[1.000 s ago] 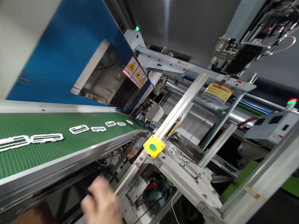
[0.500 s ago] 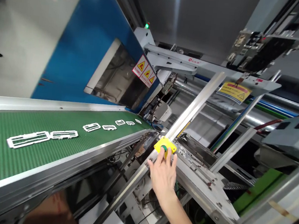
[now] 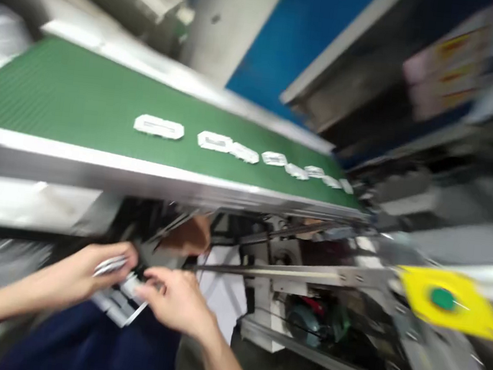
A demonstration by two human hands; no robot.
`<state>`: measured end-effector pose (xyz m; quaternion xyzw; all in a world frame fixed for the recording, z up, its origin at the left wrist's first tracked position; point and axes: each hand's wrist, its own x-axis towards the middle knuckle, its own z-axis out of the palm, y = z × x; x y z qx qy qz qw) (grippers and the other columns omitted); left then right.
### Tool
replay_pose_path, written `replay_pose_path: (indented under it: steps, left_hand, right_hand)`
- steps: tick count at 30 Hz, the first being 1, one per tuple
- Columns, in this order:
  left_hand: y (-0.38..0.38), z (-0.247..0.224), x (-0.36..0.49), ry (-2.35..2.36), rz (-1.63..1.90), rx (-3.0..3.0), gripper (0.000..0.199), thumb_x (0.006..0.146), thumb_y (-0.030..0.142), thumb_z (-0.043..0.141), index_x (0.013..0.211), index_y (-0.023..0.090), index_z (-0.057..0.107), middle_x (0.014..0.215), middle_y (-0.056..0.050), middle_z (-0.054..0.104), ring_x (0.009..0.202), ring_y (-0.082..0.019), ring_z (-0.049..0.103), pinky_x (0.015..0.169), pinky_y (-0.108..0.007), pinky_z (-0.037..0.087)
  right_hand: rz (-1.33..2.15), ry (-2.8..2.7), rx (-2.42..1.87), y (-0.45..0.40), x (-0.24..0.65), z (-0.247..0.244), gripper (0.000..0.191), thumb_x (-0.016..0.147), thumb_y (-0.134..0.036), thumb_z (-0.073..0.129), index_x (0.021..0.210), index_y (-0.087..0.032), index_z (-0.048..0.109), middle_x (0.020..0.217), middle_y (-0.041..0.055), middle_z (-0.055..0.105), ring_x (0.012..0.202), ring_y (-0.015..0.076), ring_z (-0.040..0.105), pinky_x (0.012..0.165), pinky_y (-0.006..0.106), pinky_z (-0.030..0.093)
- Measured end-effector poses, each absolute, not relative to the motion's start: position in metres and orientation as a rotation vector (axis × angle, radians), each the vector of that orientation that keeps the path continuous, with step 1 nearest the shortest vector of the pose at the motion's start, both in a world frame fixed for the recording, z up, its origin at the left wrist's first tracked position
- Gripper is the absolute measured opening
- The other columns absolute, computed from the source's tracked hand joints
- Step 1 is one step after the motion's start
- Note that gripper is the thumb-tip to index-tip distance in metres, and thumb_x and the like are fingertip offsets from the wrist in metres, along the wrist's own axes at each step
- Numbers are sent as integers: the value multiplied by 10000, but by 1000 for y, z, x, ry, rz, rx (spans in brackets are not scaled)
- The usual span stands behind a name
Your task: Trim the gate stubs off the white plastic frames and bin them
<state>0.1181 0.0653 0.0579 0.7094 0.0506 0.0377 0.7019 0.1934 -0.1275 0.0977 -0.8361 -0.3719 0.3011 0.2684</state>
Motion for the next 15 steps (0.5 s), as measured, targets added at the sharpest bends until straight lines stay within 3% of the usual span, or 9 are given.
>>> replay_pose_path:
  steps: [6, 11, 15]
  left_hand:
    - [76, 38, 50, 362, -109, 1438, 246, 825, 387, 545, 957, 201, 637, 731, -36, 614, 629, -168, 532, 536, -235, 403]
    - [74, 35, 16, 475, -142, 1414, 225, 833, 390, 538, 777, 187, 618, 664, -23, 567, 587, -151, 498, 507, -212, 372]
    - [64, 35, 2, 463, -164, 1576, 194, 837, 351, 533, 773, 181, 605, 627, 2, 531, 558, -137, 446, 493, -213, 322]
  right_hand:
    - [1399, -744, -1793, -100, 173, 41, 262, 854, -395, 513, 895, -156, 612, 672, 2, 631, 614, 109, 587, 572, 203, 425]
    - [1578, -617, -1648, -104, 164, 29, 272, 835, -419, 543, 847, -150, 582, 649, -4, 615, 577, 91, 572, 536, 181, 411]
    - [1639, -695, -1640, -102, 163, 25, 282, 835, -427, 540, 838, -147, 578, 641, -3, 609, 561, 86, 552, 532, 183, 399]
